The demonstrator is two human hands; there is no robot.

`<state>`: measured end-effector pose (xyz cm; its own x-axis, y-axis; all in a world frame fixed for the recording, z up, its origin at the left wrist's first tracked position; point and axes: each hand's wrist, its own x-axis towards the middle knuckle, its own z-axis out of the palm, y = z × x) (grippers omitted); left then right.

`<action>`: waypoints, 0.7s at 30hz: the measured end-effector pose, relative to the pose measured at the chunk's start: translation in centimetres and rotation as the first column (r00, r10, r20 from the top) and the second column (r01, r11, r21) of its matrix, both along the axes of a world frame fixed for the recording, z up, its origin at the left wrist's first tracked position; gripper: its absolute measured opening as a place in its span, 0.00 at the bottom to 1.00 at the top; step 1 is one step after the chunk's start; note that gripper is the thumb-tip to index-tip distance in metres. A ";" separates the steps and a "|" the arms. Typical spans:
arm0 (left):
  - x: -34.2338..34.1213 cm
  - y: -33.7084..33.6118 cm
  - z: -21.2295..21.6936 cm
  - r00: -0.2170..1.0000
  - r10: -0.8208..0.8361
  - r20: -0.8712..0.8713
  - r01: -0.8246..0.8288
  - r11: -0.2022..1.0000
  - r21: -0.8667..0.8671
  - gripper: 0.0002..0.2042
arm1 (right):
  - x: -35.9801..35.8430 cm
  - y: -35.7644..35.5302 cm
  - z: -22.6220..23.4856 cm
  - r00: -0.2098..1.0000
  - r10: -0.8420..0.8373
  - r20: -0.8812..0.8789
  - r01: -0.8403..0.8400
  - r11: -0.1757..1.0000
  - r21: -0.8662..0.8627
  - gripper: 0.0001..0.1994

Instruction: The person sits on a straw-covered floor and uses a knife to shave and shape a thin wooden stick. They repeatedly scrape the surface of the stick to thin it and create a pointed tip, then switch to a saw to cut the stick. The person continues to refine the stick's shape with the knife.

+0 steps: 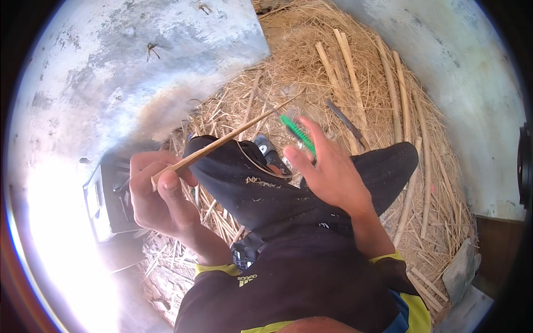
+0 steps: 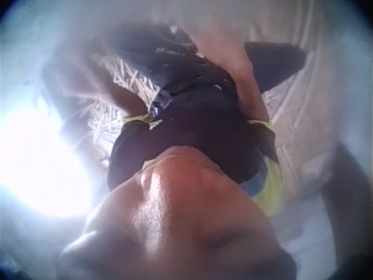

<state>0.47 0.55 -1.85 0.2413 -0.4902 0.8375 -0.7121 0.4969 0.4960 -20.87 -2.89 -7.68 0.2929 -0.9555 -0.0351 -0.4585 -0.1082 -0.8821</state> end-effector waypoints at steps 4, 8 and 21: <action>0.2 0.9 -0.8 0.993 -0.042 -0.110 0.043 0.999 0.003 0.16 | -0.3 -0.3 -1.0 0.997 -0.073 0.022 0.075 0.991 -0.108 0.26; 0.2 1.5 -1.2 0.986 -0.125 -0.111 0.119 0.991 -0.059 0.13 | 0.0 2.4 1.5 0.998 0.053 0.031 -0.046 0.981 -0.191 0.19; -2.0 2.6 -1.8 0.990 -0.120 -0.078 0.117 0.992 -0.046 0.12 | 3.1 7.3 1.8 0.971 0.237 0.009 -0.221 0.917 -0.331 0.15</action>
